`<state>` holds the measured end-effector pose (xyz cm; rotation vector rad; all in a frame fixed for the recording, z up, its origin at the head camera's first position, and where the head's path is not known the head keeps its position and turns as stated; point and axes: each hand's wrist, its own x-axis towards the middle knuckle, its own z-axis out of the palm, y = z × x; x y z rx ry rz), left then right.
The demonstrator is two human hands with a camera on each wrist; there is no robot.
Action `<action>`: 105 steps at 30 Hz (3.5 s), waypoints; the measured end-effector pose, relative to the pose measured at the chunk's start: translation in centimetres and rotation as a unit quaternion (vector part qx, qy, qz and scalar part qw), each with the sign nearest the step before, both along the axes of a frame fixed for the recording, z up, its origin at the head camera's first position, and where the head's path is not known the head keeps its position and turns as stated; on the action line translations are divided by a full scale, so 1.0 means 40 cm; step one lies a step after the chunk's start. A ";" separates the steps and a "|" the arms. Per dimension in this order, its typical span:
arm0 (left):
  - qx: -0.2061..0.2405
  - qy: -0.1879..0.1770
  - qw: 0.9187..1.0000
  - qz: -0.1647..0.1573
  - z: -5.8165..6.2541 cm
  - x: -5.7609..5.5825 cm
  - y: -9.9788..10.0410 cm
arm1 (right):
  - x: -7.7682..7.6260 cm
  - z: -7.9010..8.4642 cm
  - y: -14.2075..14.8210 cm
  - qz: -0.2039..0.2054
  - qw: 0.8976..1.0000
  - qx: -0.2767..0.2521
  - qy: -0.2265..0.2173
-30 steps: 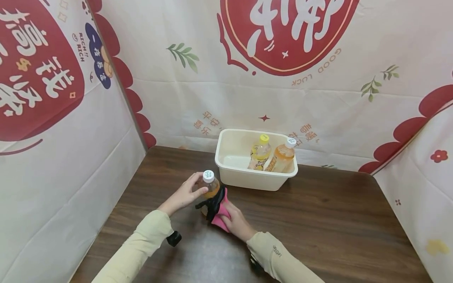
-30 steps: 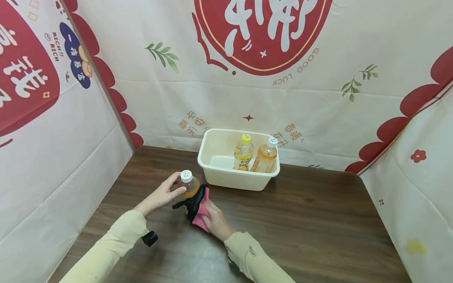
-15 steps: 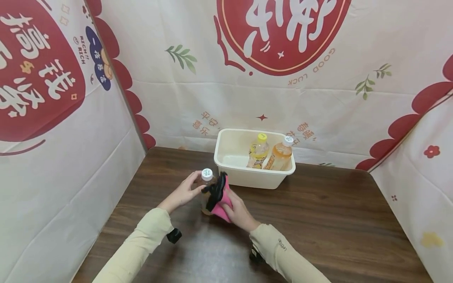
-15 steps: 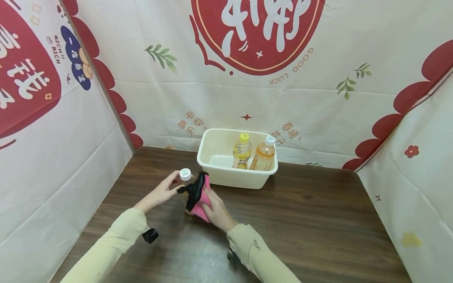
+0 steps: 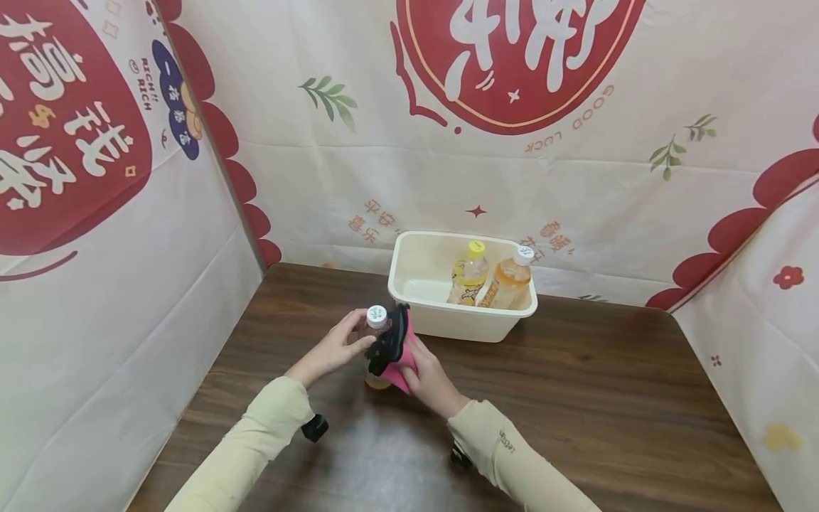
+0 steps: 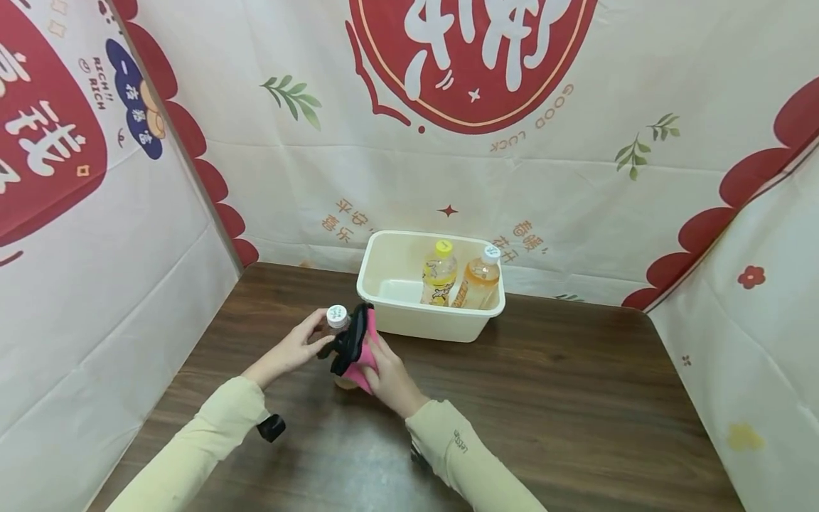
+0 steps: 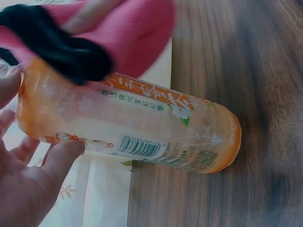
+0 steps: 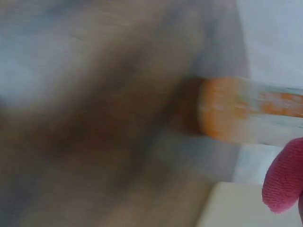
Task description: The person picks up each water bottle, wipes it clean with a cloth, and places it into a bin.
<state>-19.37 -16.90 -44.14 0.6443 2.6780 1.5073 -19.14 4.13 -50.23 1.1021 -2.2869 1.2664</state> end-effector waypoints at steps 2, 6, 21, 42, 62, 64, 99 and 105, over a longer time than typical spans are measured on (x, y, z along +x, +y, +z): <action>-0.002 -0.002 1.000 -0.001 0.002 0.001 0.001 | 0.013 -0.044 0.011 -0.004 1.000 0.022 -0.003; -0.001 -0.009 1.000 -0.002 0.005 0.006 0.004 | 0.034 -0.123 0.036 0.001 0.993 0.116 -0.013; -0.029 -0.054 0.995 0.083 0.022 -0.003 0.040 | 0.016 -0.097 0.087 0.045 0.982 0.132 -0.126; -0.036 0.029 0.998 -0.040 0.023 -0.021 -0.008 | -0.029 0.120 0.031 0.049 0.997 0.047 -0.026; -0.040 0.046 0.998 0.003 0.006 -0.001 0.004 | 0.033 -0.129 0.031 0.003 0.998 0.067 -0.005; -0.039 0.045 0.998 0.003 0.005 -0.003 0.001 | 0.034 -0.146 0.031 0.004 0.996 0.086 -0.027; -0.034 0.033 0.999 0.001 0.005 0.018 0.012 | 0.051 -0.138 0.040 -0.004 0.994 0.100 -0.052; -0.038 0.022 0.999 0.006 0.006 0.007 0.008 | 0.040 -0.124 0.049 -0.005 0.988 0.119 -0.096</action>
